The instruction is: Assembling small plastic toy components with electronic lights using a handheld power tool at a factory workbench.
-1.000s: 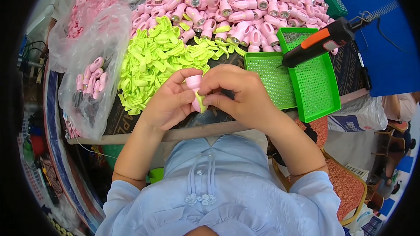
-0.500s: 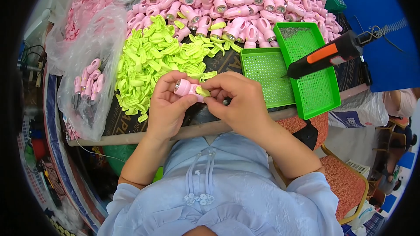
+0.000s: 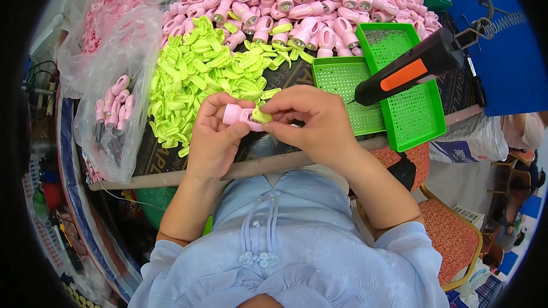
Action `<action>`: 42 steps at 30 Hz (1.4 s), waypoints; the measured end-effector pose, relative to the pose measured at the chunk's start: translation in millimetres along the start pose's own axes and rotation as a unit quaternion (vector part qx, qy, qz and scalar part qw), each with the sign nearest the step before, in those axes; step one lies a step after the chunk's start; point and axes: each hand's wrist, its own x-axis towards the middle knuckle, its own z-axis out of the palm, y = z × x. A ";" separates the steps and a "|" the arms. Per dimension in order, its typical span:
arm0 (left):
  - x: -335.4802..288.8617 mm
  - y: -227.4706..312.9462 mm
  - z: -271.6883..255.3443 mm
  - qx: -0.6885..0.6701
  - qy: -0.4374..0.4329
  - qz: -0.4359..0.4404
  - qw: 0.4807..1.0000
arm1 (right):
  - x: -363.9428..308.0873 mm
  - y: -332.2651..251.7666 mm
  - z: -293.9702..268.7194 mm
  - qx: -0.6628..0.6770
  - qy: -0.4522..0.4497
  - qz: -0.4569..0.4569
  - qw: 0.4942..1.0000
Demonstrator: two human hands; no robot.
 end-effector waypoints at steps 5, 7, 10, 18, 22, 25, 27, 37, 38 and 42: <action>-6.8 0.8 3.3 0.115 -0.006 0.030 0.993 | 3.7 -1.8 -7.7 -0.263 -0.083 -0.149 0.950; -7.6 -0.6 2.0 0.127 -0.012 0.036 0.991 | 4.7 1.3 -8.2 -0.263 -0.085 -0.164 0.947; -8.7 -5.3 3.6 0.098 0.008 0.038 0.994 | -1.1 0.1 -2.3 -0.246 -0.069 -0.130 0.958; 2.6 13.7 8.8 0.602 -0.118 0.200 0.764 | -25.0 -12.8 -35.1 -0.370 0.091 -0.174 0.908; 3.4 -0.7 11.8 0.650 -0.140 0.207 0.718 | -16.9 -41.4 -96.8 -0.336 0.358 -0.312 0.813; 9.6 -21.7 17.3 0.678 -0.169 0.186 0.691 | 1.0 -49.3 -104.0 -0.109 0.178 -0.148 0.967; 13.3 -32.8 22.7 0.714 -0.175 0.242 0.633 | 11.6 -41.2 -108.7 -0.090 0.156 -0.126 0.976; 11.9 -37.6 33.9 0.751 -0.176 0.184 0.609 | -10.0 -29.1 -69.9 0.031 0.134 -0.144 0.980; 12.6 -40.8 32.8 0.746 -0.170 0.195 0.614 | -10.4 -24.9 -64.2 0.014 0.146 -0.153 0.977; 11.4 -50.8 33.0 0.740 -0.158 0.210 0.619 | -9.8 -11.9 -51.9 -0.029 0.119 -0.200 0.972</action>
